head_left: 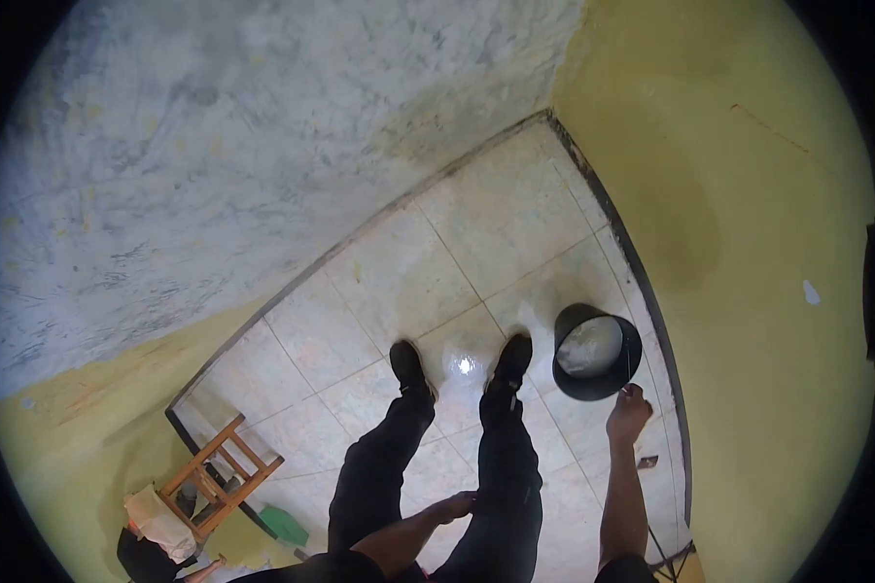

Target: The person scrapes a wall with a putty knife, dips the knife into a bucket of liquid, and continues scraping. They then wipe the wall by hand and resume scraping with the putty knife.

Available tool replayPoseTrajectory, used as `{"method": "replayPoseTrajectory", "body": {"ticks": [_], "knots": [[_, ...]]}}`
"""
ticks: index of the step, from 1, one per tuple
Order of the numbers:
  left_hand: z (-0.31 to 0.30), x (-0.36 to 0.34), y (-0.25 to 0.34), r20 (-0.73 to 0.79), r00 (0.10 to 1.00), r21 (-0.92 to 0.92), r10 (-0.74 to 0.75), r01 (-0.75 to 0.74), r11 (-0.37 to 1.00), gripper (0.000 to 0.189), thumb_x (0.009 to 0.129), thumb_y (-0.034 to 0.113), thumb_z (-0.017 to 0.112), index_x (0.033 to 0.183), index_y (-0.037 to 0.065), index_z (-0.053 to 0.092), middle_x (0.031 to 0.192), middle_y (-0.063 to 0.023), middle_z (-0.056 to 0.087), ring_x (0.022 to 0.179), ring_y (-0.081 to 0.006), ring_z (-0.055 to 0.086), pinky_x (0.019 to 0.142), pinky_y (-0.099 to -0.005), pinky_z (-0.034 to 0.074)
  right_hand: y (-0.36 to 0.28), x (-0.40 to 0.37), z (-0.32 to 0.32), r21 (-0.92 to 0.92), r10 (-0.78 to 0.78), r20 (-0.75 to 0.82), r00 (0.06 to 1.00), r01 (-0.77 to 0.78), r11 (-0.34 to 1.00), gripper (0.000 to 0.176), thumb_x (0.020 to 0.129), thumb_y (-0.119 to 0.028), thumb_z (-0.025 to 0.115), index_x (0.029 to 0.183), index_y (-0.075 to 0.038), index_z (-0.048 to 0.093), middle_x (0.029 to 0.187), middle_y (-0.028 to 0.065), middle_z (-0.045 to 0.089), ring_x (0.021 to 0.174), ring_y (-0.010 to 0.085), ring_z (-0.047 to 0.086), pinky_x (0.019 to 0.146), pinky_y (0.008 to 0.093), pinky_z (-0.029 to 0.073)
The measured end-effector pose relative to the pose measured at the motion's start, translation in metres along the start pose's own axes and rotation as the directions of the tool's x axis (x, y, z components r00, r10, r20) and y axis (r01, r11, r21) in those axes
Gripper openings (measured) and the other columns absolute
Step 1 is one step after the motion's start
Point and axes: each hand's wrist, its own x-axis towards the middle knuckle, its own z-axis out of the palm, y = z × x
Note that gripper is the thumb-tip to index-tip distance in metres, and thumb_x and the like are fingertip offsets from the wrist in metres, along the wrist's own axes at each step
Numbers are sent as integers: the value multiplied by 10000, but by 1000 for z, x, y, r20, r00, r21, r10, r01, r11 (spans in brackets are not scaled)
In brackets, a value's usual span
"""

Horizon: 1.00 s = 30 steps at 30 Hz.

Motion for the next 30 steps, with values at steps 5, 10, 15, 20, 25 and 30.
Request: {"method": "replayPoseTrajectory", "body": {"ticks": [5,10,15,20,25,30], "knots": [[-19,-57,96,-238,858,832,455,-61,552,231,819,406,720,949,216,696,814,19,733,871,-179,694,851,-441,467,53,-12,22,7,90,56,994,-90,996,152,943,-120,510,1030,-38,603,848,188,672,848,379,654,740,479,494],[-39,-251,173,-479,725,871,495,462,165,485,739,587,722,772,105,684,656,-108,641,643,-318,641,688,-453,497,67,-48,21,231,147,19,989,-147,962,135,935,-107,548,997,-11,621,852,209,682,791,391,662,678,459,505],[-27,-320,79,-591,805,806,45,591,5,540,830,648,571,951,138,702,996,-125,687,1041,-322,625,1007,-617,341,45,-40,37,312,109,-186,976,-47,949,144,916,-65,525,982,-8,640,812,218,669,768,370,661,680,451,504],[-37,-365,49,-444,879,891,-173,454,25,413,917,521,508,1072,189,699,1042,-95,706,1121,-317,620,1051,-704,244,7,-42,14,289,-100,-306,947,192,938,222,880,4,522,1090,30,588,952,229,647,881,408,631,764,424,500],[-72,-334,116,-355,856,932,-376,355,-72,344,913,494,519,1071,253,706,1078,-39,711,1141,-281,615,1062,-692,242,-26,-9,25,384,85,-36,996,-64,921,262,894,-66,528,1125,1,631,867,227,669,809,384,668,717,431,501],[-110,-289,284,-24,895,752,446,-277,598,572,808,379,778,1274,83,627,1115,-82,694,1089,-200,636,1032,-341,439,-153,77,28,474,-319,-123,940,338,813,257,879,-21,546,1117,-22,641,867,235,667,743,368,655,667,417,493]]}}
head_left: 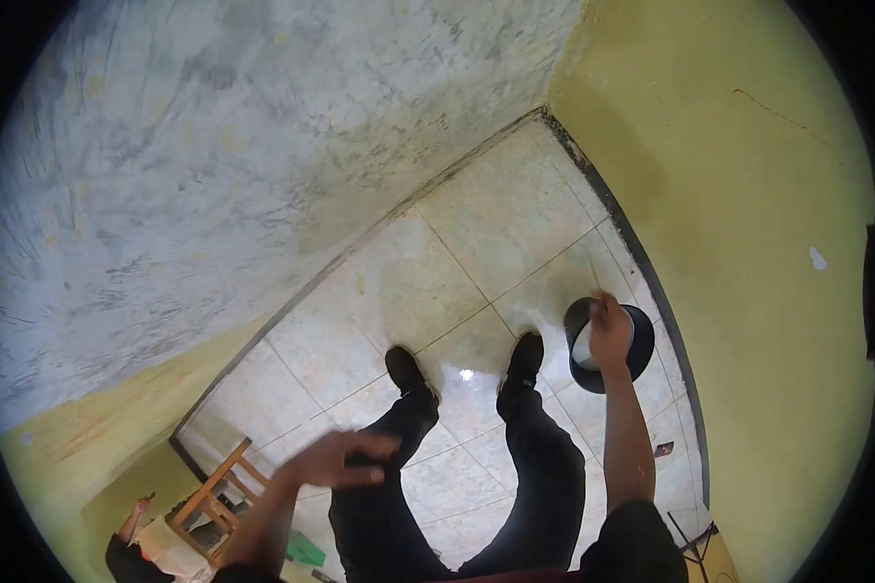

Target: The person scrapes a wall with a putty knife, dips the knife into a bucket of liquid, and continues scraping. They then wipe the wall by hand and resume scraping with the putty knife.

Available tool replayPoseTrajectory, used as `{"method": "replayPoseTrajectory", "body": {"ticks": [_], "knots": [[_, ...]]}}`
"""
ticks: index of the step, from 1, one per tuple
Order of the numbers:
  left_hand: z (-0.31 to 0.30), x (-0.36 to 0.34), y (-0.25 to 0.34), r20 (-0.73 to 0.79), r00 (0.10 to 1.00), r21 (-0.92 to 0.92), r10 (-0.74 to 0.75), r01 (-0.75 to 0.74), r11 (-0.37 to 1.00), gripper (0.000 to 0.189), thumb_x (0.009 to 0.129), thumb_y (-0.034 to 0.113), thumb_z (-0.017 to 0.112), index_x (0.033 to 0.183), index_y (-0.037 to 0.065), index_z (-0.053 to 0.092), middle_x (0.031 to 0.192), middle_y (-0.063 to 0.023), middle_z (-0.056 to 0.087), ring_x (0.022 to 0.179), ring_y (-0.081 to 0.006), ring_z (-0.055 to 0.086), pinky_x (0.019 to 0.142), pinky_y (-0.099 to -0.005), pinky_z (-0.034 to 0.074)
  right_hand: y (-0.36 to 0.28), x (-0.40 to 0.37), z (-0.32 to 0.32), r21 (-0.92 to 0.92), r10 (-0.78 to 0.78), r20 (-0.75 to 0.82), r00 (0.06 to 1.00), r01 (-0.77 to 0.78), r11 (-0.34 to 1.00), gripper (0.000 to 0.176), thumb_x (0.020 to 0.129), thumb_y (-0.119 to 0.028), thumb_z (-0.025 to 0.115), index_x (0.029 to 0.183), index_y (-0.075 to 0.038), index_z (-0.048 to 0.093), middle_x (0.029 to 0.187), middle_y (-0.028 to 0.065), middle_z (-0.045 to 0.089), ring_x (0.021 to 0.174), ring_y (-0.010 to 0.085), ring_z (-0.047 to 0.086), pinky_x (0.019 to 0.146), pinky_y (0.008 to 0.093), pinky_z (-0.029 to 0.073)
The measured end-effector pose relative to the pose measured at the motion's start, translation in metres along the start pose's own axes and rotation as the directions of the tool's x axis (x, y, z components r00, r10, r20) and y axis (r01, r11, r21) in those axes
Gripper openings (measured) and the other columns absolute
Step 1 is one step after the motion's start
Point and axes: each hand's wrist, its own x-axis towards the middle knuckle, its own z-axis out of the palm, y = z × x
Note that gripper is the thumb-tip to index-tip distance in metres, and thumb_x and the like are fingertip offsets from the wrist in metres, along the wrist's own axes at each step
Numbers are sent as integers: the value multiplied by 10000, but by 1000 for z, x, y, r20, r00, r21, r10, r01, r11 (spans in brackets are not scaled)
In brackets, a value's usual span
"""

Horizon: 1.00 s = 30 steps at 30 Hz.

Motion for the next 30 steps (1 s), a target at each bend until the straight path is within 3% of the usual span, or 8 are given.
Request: {"method": "replayPoseTrajectory", "body": {"ticks": [5,8,9,10,14,15,20,30], "knots": [[-75,73,79,-96,783,-554,615,-555,620,1254,708,849,570,1550,31,130,1572,-204,248,1476,-289,202,1186,-479,167,-78,86,73,159,-104,-7,995,104,982,228,908,-33,562,1123,-24,637,695,95,590,595,203,565,587,325,449],[-101,143,36,-486,311,-828,817,-464,-315,1206,679,887,531,1569,167,153,1628,-149,114,1499,-317,87,1127,-663,147,-103,109,119,398,-108,-73,991,128,908,213,926,-37,562,1125,-25,636,671,19,546,588,104,527,581,275,436],[-99,208,-64,-317,618,-930,719,-351,-109,1003,767,791,551,1554,253,239,1635,-76,135,1498,-327,82,1137,-670,95,-106,110,127,497,-94,-117,989,140,856,207,933,-36,560,1125,-26,636,674,-8,533,596,69,515,585,258,433],[-91,221,-99,-317,610,-930,726,-351,-111,1003,767,791,551,1554,253,239,1635,-76,135,1498,-327,82,1137,-670,95,-109,106,134,492,-102,-123,987,150,858,207,933,-36,560,1125,-26,636,674,-8,533,596,69,515,585,258,433],[-67,273,-178,55,973,-127,225,-217,968,695,889,396,641,1502,224,363,1334,-99,523,1118,-213,520,986,-437,404,-118,118,143,595,9,-115,993,61,801,200,935,-32,547,1112,-38,638,673,-2,541,618,90,535,623,249,438],[-60,266,-174,13,1000,193,7,-9,981,635,919,297,663,1489,217,395,1259,-105,620,1023,-185,630,949,-379,481,-112,119,141,564,-10,-151,988,95,820,201,937,-35,545,1117,-33,634,686,1,550,628,88,539,625,248,438],[-145,260,-100,-504,791,-502,346,-594,628,745,827,-97,605,1458,205,348,1090,-41,578,849,-139,600,918,-365,500,-47,179,173,642,78,-328,941,161,749,138,947,-54,553,1057,-24,630,732,10,573,644,87,546,602,261,457],[-160,294,-60,-78,915,6,395,-396,918,1254,693,44,843,1569,339,-4,1513,-150,311,1204,-248,564,1000,-433,472,19,233,169,-31,-22,-503,864,7,999,217,886,-184,563,1018,-64,685,944,196,700,927,386,664,830,440,512]]}}
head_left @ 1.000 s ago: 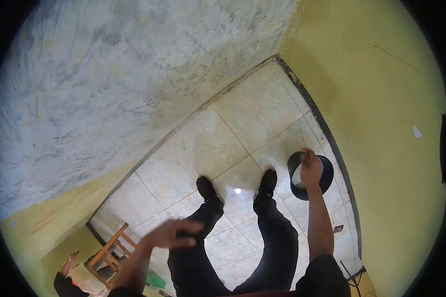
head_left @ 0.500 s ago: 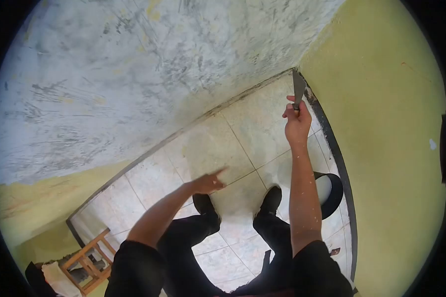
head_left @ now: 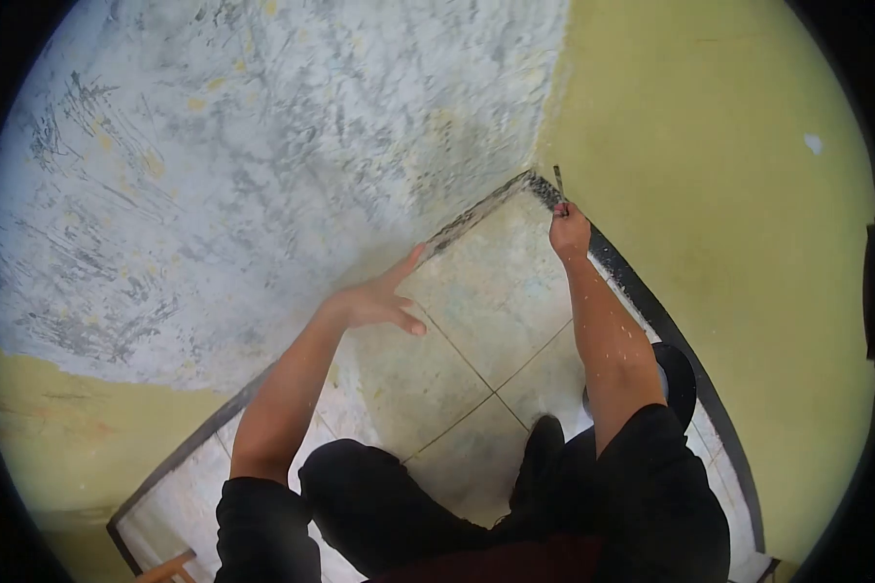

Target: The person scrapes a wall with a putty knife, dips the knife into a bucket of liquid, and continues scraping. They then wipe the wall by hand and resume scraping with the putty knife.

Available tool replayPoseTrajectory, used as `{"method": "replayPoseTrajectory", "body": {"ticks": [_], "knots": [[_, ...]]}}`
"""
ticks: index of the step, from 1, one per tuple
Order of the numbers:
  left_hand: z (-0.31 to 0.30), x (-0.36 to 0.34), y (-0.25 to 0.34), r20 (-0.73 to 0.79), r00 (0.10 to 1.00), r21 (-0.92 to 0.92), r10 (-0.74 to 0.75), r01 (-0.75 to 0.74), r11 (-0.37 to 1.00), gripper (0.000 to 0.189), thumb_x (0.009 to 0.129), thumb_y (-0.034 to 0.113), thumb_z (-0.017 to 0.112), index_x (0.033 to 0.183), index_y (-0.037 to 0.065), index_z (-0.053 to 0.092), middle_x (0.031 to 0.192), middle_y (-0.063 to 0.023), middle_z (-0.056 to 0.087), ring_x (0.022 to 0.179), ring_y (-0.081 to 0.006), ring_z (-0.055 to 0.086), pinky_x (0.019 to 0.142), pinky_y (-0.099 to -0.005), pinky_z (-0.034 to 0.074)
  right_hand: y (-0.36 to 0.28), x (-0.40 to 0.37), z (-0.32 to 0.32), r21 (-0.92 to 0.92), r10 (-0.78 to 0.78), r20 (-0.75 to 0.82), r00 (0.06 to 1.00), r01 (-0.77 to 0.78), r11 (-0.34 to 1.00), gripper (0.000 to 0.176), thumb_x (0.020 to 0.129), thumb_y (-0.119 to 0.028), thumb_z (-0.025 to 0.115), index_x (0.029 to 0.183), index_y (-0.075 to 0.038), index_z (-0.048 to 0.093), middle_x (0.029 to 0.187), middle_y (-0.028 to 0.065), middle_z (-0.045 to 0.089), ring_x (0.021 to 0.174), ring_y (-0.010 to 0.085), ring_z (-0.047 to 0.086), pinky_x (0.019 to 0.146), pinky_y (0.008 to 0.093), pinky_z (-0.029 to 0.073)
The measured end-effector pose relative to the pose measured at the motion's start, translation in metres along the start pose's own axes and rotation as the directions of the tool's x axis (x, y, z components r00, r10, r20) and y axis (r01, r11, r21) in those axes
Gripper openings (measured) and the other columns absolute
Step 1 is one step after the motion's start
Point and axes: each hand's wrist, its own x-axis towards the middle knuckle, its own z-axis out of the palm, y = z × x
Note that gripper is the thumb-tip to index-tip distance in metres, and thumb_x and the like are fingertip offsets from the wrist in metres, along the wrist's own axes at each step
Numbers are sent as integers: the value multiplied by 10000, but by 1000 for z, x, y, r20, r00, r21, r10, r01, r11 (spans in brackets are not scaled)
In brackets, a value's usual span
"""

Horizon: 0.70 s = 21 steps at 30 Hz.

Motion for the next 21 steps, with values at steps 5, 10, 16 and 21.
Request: {"method": "replayPoseTrajectory", "body": {"ticks": [5,10,16,21], "knots": [[8,-18,23,-29,988,189,152,-144,971,975,751,340,835,1539,156,292,1474,-173,429,1168,-302,598,1016,-405,440,14,5,-20,-64,13,-11,1000,-14,998,232,884,-221,563,1017,-78,690,999,220,693,979,399,653,868,469,503],[62,-102,125,236,828,110,509,-543,832,823,803,661,648,1316,21,591,1176,-169,670,1020,-304,678,926,-432,495,31,-16,-21,-116,174,66,983,-166,979,250,857,-199,544,1007,-68,696,1004,236,693,996,402,654,879,473,505],[136,-162,180,232,537,-91,811,-818,568,811,913,675,365,1048,-79,629,993,-245,618,871,-338,634,1059,-559,389,44,-21,12,-160,147,59,987,-137,978,275,790,-175,544,983,-43,688,991,232,697,979,405,660,857,469,520],[253,-163,189,-90,194,-127,977,-975,182,511,948,404,585,723,-54,613,639,-87,552,519,-240,521,1090,-591,337,48,-41,23,-212,23,177,984,16,977,265,851,-197,544,1027,-48,675,987,228,698,959,425,657,859,474,524]]}}
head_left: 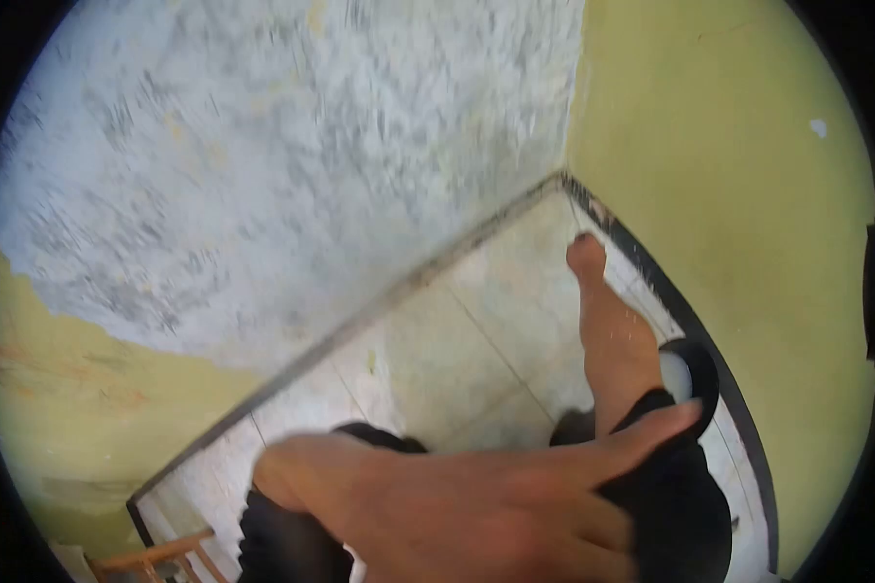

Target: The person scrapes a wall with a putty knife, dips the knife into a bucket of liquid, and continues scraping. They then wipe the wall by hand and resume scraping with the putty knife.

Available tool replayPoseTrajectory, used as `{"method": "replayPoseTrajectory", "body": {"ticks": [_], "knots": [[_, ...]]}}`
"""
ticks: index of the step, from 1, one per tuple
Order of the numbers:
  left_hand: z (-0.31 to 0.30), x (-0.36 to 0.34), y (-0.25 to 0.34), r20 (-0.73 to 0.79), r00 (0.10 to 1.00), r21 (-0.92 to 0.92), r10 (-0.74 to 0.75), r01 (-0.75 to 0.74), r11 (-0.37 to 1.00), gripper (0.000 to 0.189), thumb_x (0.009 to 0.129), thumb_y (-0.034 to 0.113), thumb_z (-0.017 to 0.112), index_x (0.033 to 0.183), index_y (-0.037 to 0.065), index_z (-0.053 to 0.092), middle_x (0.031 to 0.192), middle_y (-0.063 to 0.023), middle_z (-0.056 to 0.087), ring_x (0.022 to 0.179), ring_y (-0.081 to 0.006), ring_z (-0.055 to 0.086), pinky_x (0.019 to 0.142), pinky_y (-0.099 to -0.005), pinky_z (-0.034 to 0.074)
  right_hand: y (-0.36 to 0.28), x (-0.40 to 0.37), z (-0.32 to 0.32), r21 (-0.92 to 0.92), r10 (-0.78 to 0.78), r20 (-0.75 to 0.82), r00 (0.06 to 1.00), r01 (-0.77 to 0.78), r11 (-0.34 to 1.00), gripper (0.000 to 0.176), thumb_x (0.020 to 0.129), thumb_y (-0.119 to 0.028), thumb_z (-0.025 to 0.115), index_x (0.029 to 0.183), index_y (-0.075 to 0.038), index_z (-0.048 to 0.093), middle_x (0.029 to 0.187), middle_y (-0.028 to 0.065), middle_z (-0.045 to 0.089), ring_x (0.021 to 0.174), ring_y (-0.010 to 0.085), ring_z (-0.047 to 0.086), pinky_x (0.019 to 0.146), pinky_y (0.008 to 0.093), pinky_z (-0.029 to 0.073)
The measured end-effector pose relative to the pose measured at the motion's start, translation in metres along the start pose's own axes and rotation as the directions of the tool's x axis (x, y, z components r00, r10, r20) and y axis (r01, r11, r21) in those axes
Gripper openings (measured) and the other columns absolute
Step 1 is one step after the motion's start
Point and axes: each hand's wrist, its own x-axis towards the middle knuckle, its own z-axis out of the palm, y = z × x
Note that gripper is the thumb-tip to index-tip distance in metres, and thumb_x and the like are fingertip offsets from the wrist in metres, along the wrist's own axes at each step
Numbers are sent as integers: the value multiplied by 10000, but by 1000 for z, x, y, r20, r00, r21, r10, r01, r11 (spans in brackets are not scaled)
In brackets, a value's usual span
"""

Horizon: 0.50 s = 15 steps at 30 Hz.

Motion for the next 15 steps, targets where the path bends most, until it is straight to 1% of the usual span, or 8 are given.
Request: {"method": "replayPoseTrajectory", "body": {"ticks": [4,5,7,9,11,12,13,15], "knots": [[-40,-9,4,531,837,159,-133,56,986,317,909,176,599,652,-9,576,567,-62,425,558,-225,502,1036,-645,384,-19,23,-8,141,-17,-21,1000,20,990,261,841,-152,558,1039,-26,673,1017,226,693,971,405,658,871,484,513],[-44,-20,6,511,848,155,-141,70,985,317,909,176,599,652,-9,576,567,-62,425,558,-225,502,1036,-645,384,-17,24,-11,207,-67,-23,998,70,976,272,834,-148,566,1053,-28,674,1034,233,687,980,396,657,878,483,507],[-53,-32,0,629,777,229,-35,-142,963,310,879,117,600,590,19,547,554,-67,405,538,-226,489,959,-518,493,-31,42,-18,205,-201,-273,941,261,943,259,827,-118,578,1044,-17,676,1070,250,666,1012,392,637,897,474,486],[-76,-59,10,784,492,469,-378,-71,880,102,798,174,686,852,92,657,787,-49,635,719,-238,630,846,-368,514,-85,36,-76,280,-161,-425,891,299,912,307,869,-187,584,1104,6,621,1100,250,650,1026,425,622,897,478,478],[-119,-67,-2,539,769,563,-342,-27,826,120,777,98,690,895,97,671,842,-72,666,769,-283,640,823,-387,510,-110,31,-76,352,-169,-498,851,376,857,331,898,-232,575,1132,0,601,1095,249,647,1021,440,618,889,485,477],[-145,-69,4,211,751,828,-626,203,523,189,791,59,687,978,86,693,929,-78,705,836,-292,653,822,-384,502,-118,25,-72,413,57,-414,908,132,901,333,929,-264,542,1133,-6,592,1047,248,648,988,454,615,872,491,477],[-175,-66,-2,25,781,942,-624,190,275,257,782,84,718,1039,94,701,1020,-75,718,867,-308,655,796,-399,507,-123,16,-64,451,286,-320,903,-120,884,340,960,-296,509,1133,-13,582,1000,247,650,955,467,613,855,497,476],[-217,-58,7,-82,870,961,-486,198,193,318,748,112,764,1054,61,694,1047,-97,711,841,-252,657,830,-384,500,-125,-5,-25,572,277,-296,914,-63,818,357,988,-322,468,1110,0,559,906,245,647,871,498,592,804,511,470]]}}
